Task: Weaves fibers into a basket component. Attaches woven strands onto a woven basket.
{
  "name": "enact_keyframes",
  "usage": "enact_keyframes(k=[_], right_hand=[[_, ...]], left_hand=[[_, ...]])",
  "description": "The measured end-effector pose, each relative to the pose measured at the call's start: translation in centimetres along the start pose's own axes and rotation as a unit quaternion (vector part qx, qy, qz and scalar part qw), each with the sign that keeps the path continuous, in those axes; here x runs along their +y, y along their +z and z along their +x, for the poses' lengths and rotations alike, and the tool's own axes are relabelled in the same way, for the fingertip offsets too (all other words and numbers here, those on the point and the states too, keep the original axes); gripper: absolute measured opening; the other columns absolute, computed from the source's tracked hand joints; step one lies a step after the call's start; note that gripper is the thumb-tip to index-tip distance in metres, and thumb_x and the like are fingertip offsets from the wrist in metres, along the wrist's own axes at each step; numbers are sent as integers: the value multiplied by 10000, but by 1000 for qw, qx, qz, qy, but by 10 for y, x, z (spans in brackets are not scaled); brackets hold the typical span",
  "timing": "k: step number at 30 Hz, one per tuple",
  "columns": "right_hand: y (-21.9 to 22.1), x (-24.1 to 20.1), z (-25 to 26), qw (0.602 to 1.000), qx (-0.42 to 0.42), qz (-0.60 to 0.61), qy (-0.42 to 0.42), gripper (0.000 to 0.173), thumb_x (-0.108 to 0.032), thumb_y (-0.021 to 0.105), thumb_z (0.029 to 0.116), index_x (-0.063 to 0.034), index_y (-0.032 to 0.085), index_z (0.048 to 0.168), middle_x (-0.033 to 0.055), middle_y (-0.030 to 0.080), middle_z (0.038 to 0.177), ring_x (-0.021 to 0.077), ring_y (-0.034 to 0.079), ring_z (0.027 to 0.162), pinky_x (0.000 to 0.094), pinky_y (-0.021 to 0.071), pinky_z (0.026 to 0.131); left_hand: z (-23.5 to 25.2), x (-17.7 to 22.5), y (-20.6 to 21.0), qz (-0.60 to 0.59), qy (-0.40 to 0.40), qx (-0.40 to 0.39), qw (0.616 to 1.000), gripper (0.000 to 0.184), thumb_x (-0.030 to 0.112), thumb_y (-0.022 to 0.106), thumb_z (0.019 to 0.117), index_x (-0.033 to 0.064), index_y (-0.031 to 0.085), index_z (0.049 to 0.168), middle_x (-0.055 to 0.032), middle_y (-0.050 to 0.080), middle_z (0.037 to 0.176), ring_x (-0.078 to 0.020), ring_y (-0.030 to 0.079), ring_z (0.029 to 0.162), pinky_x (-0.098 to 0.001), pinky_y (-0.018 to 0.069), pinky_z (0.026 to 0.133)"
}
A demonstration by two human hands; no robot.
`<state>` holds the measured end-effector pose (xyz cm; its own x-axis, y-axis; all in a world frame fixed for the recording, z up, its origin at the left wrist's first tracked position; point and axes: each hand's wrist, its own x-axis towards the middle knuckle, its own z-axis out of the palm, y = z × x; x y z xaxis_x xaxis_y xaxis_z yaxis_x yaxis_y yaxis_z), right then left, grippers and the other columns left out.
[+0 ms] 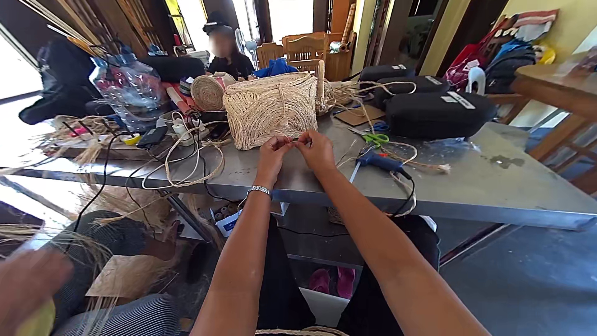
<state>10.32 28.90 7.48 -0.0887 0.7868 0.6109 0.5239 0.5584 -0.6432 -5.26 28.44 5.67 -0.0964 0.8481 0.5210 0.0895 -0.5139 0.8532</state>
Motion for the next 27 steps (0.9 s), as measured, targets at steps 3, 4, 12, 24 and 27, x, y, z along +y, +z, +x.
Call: enact_keyframes(k=[3,4,12,24,27], right_hand=[[1,2,1,1000,6,-2,-4,182,-182,725,957,-27,712,1049,120,717,940,265,687,858,471,568,818],[2,2,1,1000,6,-1,-5,174,-181,726,956,-29,719,1042,118,718,940,261,687,863,468,567,822],[2,5,1,999,-25,-1,-31,191,-186,691,977,-10,745,1031,153,721,970,296,684,922,497,550,906],[7,9,4,996,-85,5,-30,252,-218,634,1027,12,730,1055,184,694,1029,326,653,1030,493,507,980],[7,6,3,993,-107,-16,-36,280,-226,603,1046,25,722,1077,201,694,1050,343,650,1064,497,498,1002]], left_hand=[[0,-1,0,11,-3,5,1000,157,58,678,957,5,692,1104,-83,713,1067,-130,665,981,-313,539,911],[0,-1,-1,15,-3,6,1000,158,65,675,960,6,694,1106,-85,714,1072,-132,666,982,-315,539,912],[2,-1,-1,85,6,26,996,136,110,657,972,13,676,1066,-89,706,1100,-149,655,963,-353,532,878],[2,-1,1,189,17,24,982,145,101,616,996,24,673,1106,-97,702,1044,-174,657,919,-377,531,845],[2,4,3,238,6,31,971,168,99,596,998,42,700,1117,-92,716,1078,-188,666,943,-401,530,862]])
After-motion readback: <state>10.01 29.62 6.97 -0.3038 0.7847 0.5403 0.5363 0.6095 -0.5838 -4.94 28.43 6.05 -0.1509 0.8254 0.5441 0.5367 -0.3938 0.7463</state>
